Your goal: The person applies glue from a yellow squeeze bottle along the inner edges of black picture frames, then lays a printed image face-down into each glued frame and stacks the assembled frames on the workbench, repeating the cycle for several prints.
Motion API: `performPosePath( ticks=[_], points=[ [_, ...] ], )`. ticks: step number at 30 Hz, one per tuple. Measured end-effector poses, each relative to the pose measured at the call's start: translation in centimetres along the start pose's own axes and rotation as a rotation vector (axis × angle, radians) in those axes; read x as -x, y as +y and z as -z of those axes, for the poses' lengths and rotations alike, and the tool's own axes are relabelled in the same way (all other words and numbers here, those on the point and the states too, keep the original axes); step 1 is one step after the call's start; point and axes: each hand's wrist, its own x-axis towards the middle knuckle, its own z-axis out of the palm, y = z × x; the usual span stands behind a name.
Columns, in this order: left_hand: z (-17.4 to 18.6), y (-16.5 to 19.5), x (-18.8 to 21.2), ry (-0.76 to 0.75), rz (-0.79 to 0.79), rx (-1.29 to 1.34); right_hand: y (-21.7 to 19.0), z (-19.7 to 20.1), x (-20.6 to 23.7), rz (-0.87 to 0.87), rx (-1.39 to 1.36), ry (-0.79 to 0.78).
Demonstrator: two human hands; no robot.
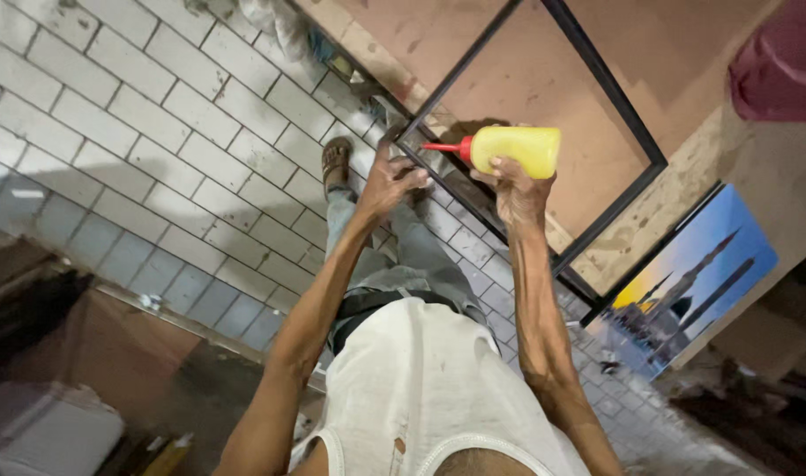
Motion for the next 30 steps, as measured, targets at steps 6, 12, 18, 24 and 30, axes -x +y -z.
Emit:
performPosePath(
  ticks=[6, 12, 18, 24, 30],
  points=[
    [0.6, 1.0, -0.5, -0.002, 0.081, -0.026, 2.4, -1.0, -1.7, 0.013, 0.071, 0.01],
    [0.7, 1.0, -0.7, -0.009, 0.03, -0.013, 3.2, -1.4, -2.1, 0.002, 0.082, 0.014],
    [0.7, 0.6, -0.8, 0.005, 0.06, -0.059, 3.0, -2.0, -1.3, 0.043, 0.119, 0.037],
    [0.6, 0.5, -0.8, 0.01, 0.04, 0.002, 2.9, -1.7, -1.7, 0.083, 0.15, 0.071],
    [0.3, 1.1, -0.9, 0.009, 0.026, -0.058, 1.2, -0.9, -4.3, 0.172, 0.159, 0.079]
  ],
)
